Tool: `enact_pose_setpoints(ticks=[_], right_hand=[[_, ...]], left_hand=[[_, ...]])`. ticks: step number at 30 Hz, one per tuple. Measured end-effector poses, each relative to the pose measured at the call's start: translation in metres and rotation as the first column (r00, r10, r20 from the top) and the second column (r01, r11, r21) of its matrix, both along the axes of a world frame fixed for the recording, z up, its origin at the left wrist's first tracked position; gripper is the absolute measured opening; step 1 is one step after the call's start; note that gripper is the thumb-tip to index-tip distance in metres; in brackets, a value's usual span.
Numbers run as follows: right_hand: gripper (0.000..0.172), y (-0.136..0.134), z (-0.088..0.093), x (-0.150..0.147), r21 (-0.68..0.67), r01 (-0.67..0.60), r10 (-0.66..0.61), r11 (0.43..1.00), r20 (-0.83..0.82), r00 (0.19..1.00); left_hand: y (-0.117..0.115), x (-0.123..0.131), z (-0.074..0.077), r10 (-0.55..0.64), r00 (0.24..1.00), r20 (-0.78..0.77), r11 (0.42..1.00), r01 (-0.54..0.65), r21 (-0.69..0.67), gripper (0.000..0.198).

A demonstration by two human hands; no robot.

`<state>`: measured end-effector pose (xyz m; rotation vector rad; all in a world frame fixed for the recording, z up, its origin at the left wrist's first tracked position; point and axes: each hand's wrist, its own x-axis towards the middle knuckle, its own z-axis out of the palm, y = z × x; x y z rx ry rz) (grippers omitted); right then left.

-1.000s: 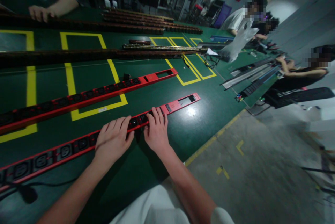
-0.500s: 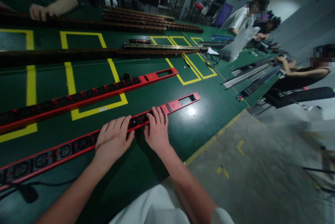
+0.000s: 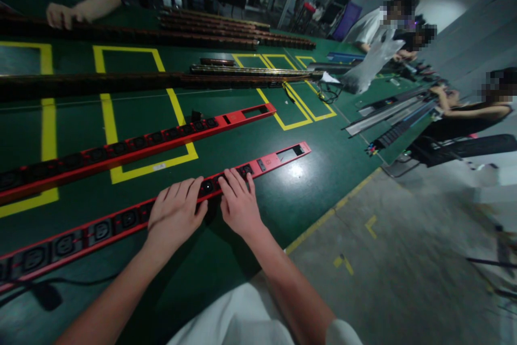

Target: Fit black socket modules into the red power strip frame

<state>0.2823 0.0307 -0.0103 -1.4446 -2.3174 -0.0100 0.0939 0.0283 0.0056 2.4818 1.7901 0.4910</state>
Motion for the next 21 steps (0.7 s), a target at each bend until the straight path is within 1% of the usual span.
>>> enact_pose_setpoints(ticks=[5,11,21], right_hand=[[0.053,0.0004,0.0023,-0.0011,-0.025,0.011,-0.01,1.0,0.028,1.0],[0.049,0.0011,0.0022,-0.001,-0.012,0.005,-0.005,1.0,0.015,1.0],[0.048,0.0014,0.0027,-0.0011,-0.006,0.0,0.0,1.0,0.009,1.0]], left_hand=[[0.0,-0.0005,-0.0007,0.002,1.0,0.0,1.0,-0.002,0.004,0.047],[0.001,0.0002,-0.0004,0.001,1.0,-0.008,1.0,-0.001,0.016,0.046],[0.0009,0.0001,0.0016,0.002,1.0,-0.011,1.0,-0.002,-0.003,0.048]])
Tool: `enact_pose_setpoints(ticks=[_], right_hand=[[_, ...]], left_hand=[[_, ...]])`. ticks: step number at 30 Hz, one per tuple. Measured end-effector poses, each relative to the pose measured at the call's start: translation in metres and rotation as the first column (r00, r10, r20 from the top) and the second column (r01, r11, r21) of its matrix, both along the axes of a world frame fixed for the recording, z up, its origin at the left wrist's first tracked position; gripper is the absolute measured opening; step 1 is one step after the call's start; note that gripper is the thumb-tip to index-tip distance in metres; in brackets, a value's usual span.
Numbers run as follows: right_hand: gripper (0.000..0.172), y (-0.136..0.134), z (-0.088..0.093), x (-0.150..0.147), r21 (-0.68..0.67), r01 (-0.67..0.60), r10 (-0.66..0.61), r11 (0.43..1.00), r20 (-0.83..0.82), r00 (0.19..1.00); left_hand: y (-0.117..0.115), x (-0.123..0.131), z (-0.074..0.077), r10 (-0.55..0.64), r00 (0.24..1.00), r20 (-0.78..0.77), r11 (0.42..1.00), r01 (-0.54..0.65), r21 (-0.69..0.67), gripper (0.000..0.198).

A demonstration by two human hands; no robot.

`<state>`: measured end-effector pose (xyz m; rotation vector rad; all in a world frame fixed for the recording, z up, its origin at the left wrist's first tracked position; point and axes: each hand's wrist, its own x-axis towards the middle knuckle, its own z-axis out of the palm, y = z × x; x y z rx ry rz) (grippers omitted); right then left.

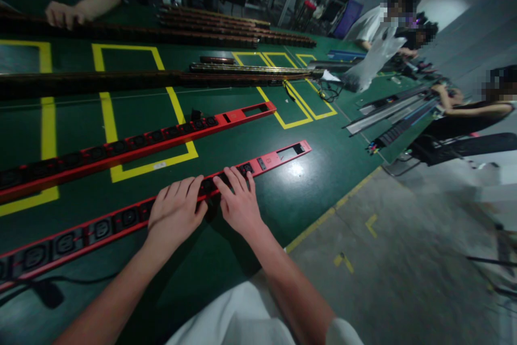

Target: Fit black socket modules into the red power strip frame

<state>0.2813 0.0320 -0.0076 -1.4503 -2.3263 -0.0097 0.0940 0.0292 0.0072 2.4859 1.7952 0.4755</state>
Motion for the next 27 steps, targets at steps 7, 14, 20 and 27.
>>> enact_pose_setpoints(ticks=[7,14,20,27], right_hand=[[0.046,0.0003,0.0,-0.0002,0.006,0.003,-0.003,1.0,0.0,1.0],[0.047,0.0003,-0.0007,-0.0004,0.001,0.008,-0.008,1.0,0.004,1.0],[0.046,0.0005,-0.0009,-0.0001,0.001,0.006,-0.006,1.0,0.004,1.0],[0.047,-0.0002,0.0,-0.0003,-0.001,0.007,-0.007,1.0,0.002,1.0]], left_hand=[[-0.0001,0.0007,-0.0004,-0.002,1.0,0.016,1.0,0.002,0.001,0.047],[0.0011,0.0006,-0.0025,0.003,1.0,0.01,1.0,-0.002,-0.013,0.048],[0.0004,0.0011,-0.0026,0.004,1.0,0.004,1.0,-0.004,0.011,0.047],[0.0,0.0005,-0.0016,0.006,1.0,-0.003,1.0,-0.006,0.007,0.047]])
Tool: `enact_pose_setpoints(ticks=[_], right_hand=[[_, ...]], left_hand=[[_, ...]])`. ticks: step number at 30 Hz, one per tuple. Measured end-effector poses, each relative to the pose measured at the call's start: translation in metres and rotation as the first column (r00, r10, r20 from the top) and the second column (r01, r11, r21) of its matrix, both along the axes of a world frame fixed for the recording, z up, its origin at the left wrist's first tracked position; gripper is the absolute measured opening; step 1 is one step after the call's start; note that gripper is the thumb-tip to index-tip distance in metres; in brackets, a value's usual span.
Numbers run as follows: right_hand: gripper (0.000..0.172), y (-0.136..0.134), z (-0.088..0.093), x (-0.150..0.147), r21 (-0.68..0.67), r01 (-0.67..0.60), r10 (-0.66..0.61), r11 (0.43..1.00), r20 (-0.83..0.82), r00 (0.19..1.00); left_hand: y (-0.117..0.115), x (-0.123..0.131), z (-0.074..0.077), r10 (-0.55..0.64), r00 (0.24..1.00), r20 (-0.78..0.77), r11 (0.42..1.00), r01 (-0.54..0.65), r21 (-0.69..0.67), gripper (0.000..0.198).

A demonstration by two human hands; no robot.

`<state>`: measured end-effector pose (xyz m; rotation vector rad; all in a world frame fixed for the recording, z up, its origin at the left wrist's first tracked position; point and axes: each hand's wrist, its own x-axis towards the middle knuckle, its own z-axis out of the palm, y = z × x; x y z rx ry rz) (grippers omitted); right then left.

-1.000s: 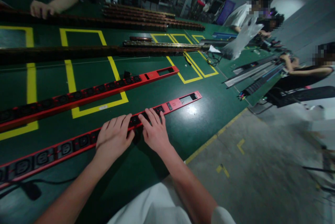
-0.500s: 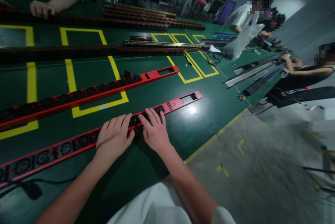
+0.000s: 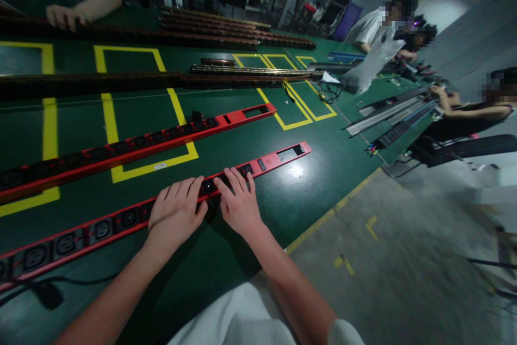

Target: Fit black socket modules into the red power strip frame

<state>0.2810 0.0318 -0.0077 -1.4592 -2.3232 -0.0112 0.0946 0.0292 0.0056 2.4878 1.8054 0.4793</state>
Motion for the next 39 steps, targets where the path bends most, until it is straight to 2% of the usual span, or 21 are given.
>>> enact_pose_setpoints(ticks=[33,39], right_hand=[[0.045,0.0008,-0.0002,-0.0005,-0.003,0.005,-0.005,1.0,-0.02,1.0],[0.049,-0.0007,-0.0008,-0.0009,-0.001,-0.003,0.003,1.0,0.02,1.0]], left_hand=[[0.001,-0.0005,-0.0002,0.0,1.0,-0.005,0.999,-0.001,-0.04,0.049],[0.001,0.0004,-0.0005,0.003,1.0,0.014,0.999,-0.002,-0.037,0.048]])
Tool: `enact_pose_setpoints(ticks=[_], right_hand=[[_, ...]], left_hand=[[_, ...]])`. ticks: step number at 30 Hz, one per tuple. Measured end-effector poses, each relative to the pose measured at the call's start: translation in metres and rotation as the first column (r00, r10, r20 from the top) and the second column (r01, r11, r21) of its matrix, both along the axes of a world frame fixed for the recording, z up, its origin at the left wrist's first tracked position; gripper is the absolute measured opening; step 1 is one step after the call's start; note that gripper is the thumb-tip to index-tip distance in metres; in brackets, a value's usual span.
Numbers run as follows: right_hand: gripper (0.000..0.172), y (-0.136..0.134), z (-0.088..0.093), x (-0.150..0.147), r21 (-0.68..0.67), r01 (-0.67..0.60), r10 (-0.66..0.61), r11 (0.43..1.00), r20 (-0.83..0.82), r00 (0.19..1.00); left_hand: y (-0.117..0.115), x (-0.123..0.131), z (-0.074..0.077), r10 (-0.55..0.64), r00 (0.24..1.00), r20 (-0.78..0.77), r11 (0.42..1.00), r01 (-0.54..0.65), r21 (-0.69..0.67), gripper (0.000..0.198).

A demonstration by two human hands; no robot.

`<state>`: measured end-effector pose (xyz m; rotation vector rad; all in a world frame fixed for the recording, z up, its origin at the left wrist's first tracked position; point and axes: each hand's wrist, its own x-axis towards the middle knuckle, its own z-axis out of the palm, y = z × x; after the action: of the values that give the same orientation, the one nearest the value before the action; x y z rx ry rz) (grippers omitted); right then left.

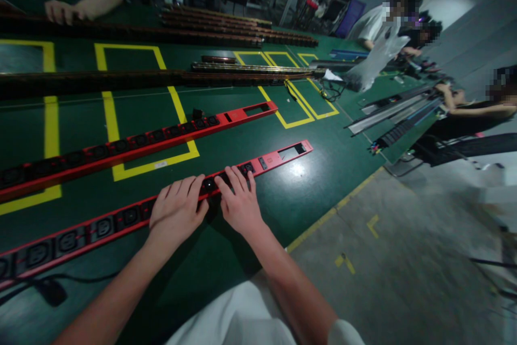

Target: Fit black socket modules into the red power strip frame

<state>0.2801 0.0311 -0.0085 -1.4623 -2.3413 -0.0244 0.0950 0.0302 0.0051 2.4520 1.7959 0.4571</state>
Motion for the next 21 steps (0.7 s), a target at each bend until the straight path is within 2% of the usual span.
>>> enact_pose_setpoints(ticks=[8,21], right_hand=[[0.053,-0.0023,0.0015,0.002,-0.002,-0.151,0.151,0.989,0.04,0.988],[0.053,-0.0016,0.009,0.0003,-0.041,-0.171,0.174,0.984,0.111,0.978]], left_hand=[[-0.0008,-0.0006,0.0015,-0.007,1.0,-0.019,1.0,0.007,0.008,0.049],[-0.0005,0.0002,0.002,0.002,1.0,-0.004,1.0,-0.002,-0.009,0.048]])
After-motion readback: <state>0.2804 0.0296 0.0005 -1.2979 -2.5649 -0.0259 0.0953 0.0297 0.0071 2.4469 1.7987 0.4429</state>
